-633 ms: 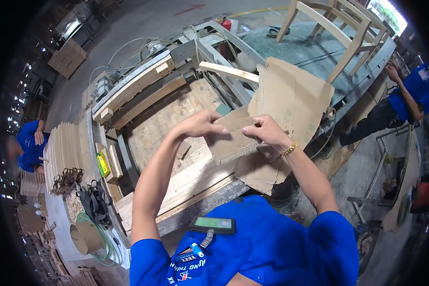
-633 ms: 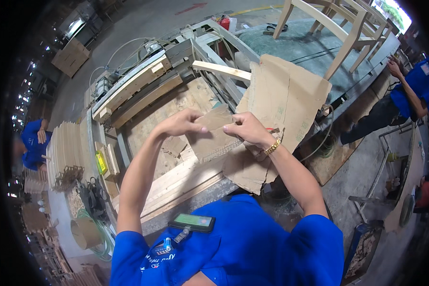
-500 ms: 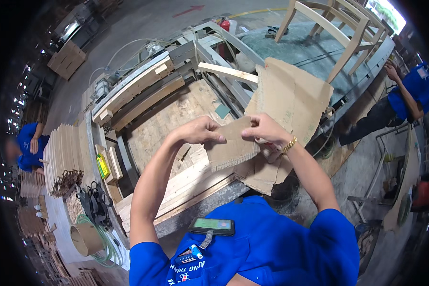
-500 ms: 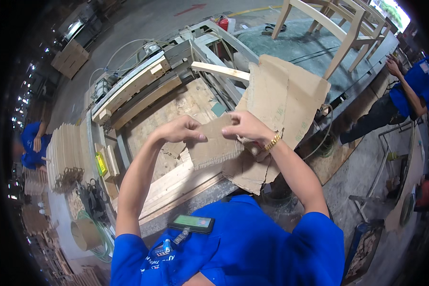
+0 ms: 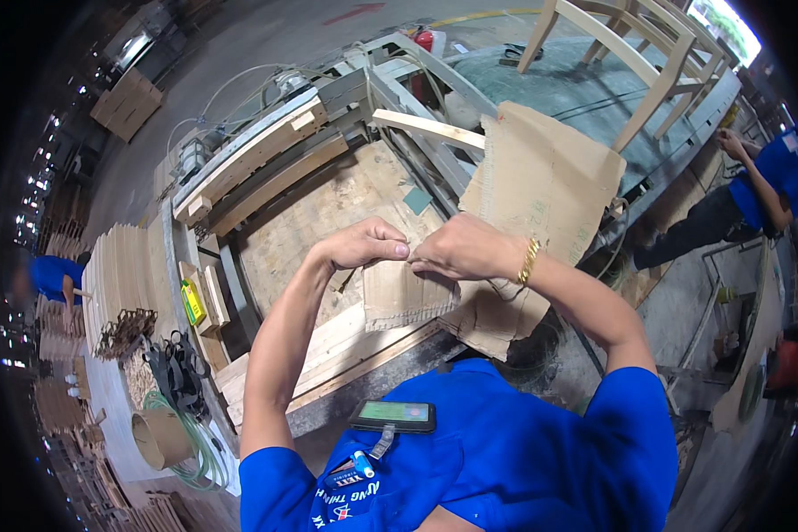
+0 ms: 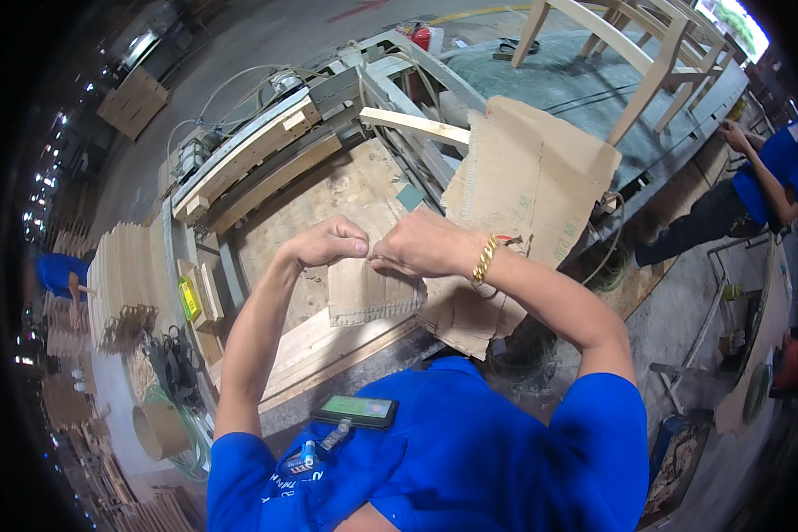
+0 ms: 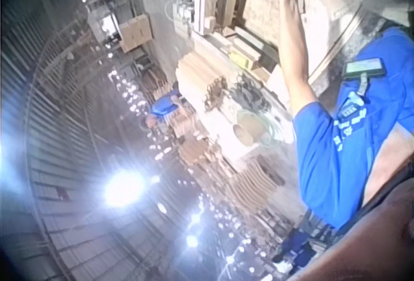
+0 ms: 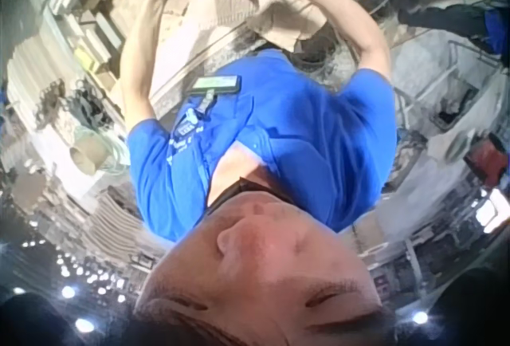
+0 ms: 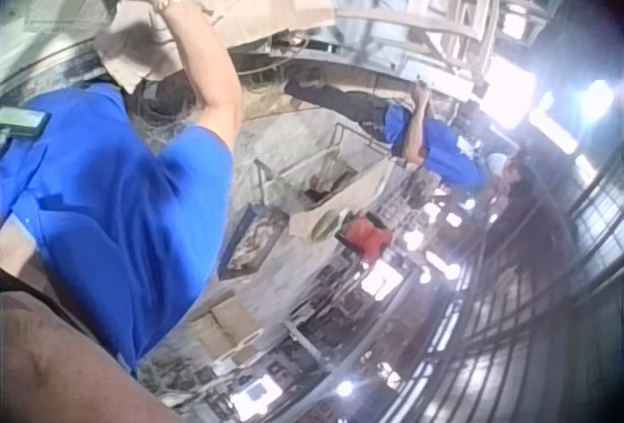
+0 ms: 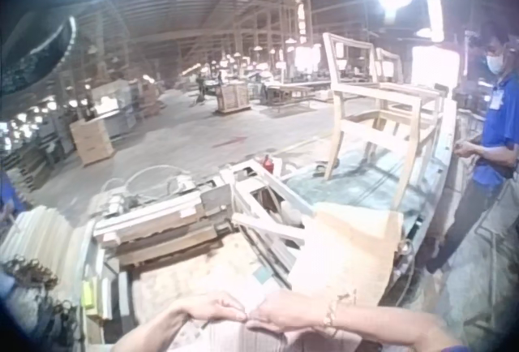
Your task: The person repeatedly tears pieces of cardboard by hand into smaller strips and fragments. They hold the cardboard with both hands and rip it apart over a workbench, occasionally dropping the pieces onto the surface.
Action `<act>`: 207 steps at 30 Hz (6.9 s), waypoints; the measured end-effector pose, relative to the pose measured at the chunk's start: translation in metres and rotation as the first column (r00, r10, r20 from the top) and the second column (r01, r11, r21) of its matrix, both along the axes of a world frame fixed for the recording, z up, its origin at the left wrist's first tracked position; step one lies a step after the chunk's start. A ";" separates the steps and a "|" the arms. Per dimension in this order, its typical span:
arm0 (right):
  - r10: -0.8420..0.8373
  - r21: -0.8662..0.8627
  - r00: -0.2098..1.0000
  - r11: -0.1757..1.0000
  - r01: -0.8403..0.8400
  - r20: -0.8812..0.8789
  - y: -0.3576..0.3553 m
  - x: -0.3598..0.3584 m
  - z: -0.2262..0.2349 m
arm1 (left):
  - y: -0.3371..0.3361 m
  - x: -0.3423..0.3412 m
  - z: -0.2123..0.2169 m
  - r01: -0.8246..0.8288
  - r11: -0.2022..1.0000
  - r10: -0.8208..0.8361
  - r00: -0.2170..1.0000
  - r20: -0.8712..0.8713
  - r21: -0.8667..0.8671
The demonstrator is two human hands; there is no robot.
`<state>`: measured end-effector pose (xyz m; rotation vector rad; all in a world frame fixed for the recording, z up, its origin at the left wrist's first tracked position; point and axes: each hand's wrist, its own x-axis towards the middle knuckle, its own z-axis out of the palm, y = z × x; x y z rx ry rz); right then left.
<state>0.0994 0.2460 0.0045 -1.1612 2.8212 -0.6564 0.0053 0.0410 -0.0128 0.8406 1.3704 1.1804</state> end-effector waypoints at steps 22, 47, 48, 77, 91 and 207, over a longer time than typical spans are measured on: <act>-0.739 -0.208 0.199 0.082 0.975 0.644 0.158 0.085 -0.111 | 0.120 0.048 -0.084 -0.544 0.838 0.512 0.813 -0.277 -0.047; -0.923 -0.153 0.117 0.064 0.986 0.366 0.050 0.172 -0.156 | 0.191 0.098 -0.143 -0.328 0.945 0.179 0.471 -0.864 0.017; -0.918 -0.170 0.071 0.004 0.985 0.391 0.047 0.174 -0.157 | 0.188 0.100 -0.141 -0.355 0.935 0.194 0.461 -0.866 0.020; -0.388 -0.603 0.510 -0.167 0.780 0.767 0.030 0.132 -0.124 | 0.112 0.144 -0.111 -0.600 0.761 0.618 0.786 0.003 0.247; -0.583 -0.508 0.407 -0.012 0.861 0.703 0.035 0.081 -0.149 | -0.081 0.012 -0.174 -0.997 0.071 0.979 0.072 0.188 0.011; -0.279 0.330 0.902 0.929 0.166 0.331 0.096 0.009 -0.029 | 0.113 0.038 -0.065 -0.153 0.984 0.101 0.903 -0.417 -0.092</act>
